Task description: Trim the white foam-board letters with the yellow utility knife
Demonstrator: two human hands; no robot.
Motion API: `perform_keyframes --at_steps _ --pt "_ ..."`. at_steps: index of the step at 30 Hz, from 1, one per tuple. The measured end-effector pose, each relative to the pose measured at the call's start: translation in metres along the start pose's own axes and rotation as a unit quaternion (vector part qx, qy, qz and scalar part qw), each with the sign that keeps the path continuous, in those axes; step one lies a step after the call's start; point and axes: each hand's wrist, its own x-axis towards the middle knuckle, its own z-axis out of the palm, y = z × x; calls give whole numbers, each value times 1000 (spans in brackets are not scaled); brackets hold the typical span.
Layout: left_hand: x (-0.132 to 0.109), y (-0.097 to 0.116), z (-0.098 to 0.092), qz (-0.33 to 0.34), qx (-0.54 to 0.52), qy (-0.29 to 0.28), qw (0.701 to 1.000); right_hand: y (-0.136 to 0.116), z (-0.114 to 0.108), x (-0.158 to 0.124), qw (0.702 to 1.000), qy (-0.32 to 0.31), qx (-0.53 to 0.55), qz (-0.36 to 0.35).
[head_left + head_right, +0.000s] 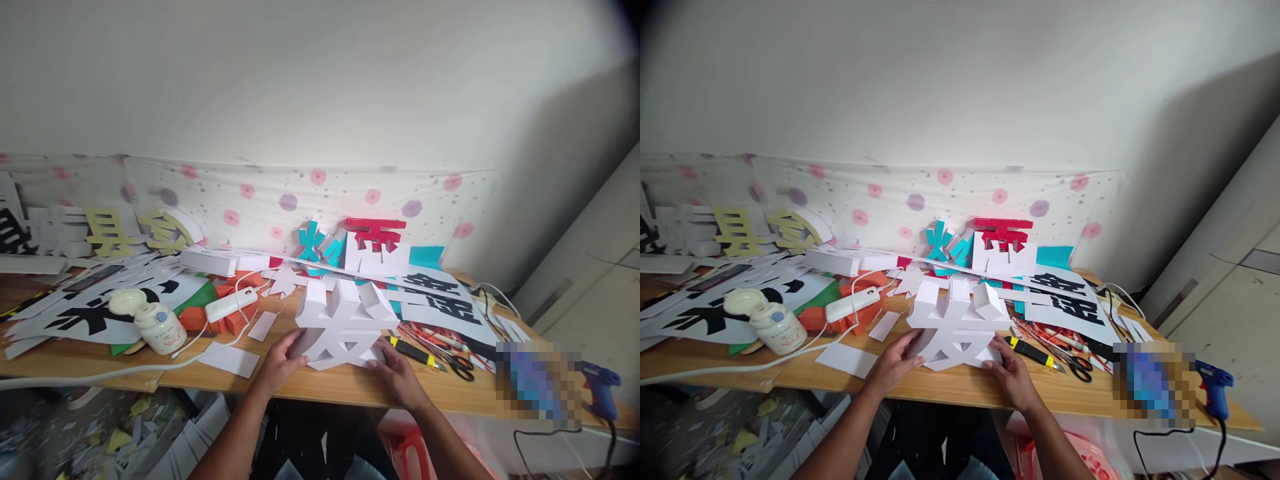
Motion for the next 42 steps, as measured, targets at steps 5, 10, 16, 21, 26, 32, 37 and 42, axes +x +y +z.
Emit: perform_keyframes --at_steps 5,10,16,21,26,32,37,42 --pt "-9 14 2 19 11 -1 1000 -4 -5 -1 998 -43 51 2" --pt "-23 46 6 -10 28 -13 999 -13 -8 -3 993 -80 83 5" --pt "-37 72 14 -38 9 -48 998 -19 -9 -4 991 -87 100 26" --pt "-40 68 18 -39 -32 -62 997 -21 -9 -6 989 -85 117 35" --pt "-44 67 23 -17 -42 -71 996 -15 -11 -5 986 -93 130 40" --pt "-50 81 38 0 -94 -101 990 -17 -9 -5 989 -61 130 43" --pt "-37 100 51 70 -16 -71 995 -25 -8 -5 980 -67 170 83" --pt "-8 115 64 180 41 11 983 -35 -10 -5 954 -103 246 135"
